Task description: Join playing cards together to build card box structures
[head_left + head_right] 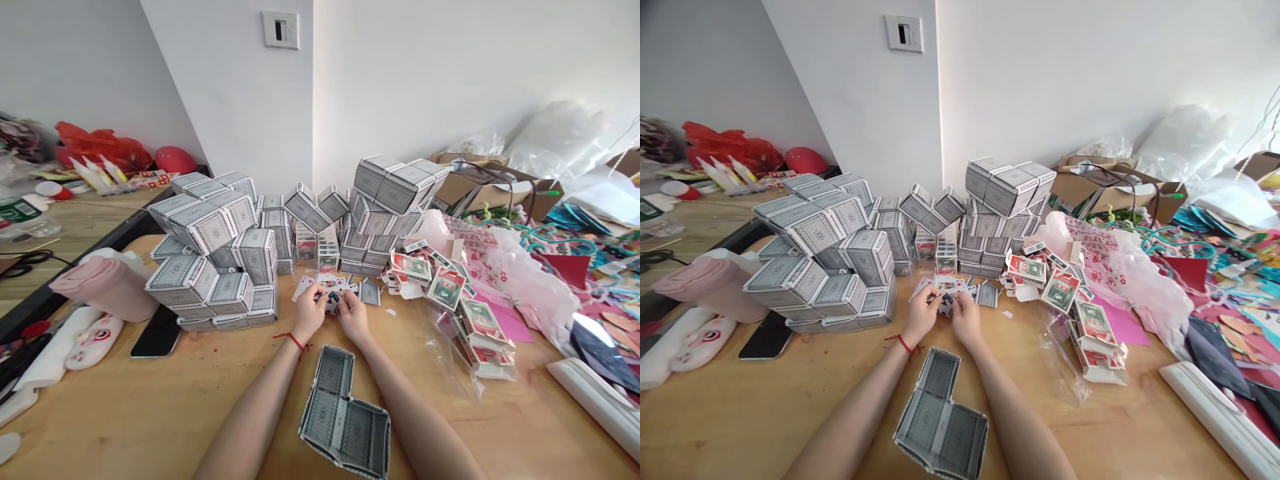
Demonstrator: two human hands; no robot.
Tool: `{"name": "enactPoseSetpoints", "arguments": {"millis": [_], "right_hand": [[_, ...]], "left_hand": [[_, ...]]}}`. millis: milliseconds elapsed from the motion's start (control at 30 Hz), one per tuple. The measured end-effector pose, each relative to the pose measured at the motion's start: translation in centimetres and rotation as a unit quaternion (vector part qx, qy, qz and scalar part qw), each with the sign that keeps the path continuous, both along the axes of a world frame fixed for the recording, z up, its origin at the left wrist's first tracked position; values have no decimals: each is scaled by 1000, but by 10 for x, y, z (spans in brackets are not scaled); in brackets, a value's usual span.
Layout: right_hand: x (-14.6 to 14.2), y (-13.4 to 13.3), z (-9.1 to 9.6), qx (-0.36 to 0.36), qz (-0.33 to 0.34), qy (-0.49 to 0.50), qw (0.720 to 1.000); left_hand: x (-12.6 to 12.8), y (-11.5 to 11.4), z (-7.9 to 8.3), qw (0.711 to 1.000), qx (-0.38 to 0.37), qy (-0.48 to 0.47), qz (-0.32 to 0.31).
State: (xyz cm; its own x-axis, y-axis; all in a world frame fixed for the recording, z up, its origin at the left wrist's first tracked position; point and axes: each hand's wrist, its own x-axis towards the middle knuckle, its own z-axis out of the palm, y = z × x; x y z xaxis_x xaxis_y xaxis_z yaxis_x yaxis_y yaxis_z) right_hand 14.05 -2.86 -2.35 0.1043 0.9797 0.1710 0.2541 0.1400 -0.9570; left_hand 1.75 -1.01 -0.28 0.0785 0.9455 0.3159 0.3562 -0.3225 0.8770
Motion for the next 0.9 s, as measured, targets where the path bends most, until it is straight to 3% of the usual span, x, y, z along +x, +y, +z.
{"name": "enactPoseSetpoints", "arguments": {"millis": [300,567,767,900], "right_hand": [[-1,1,0,-18,15,12,1000],[3,3,-4,7,26,-2,1000],[3,4,-5,-30,46,18,998],[2,4,-4,-47,24,12,999]], "left_hand": [[-1,4,-5,1000,-11,-10,15],[-1,2,-9,1000,12,17,9],[-3,0,-9,1000,-6,14,25],[-4,1,-8,999,-30,8,27]]}}
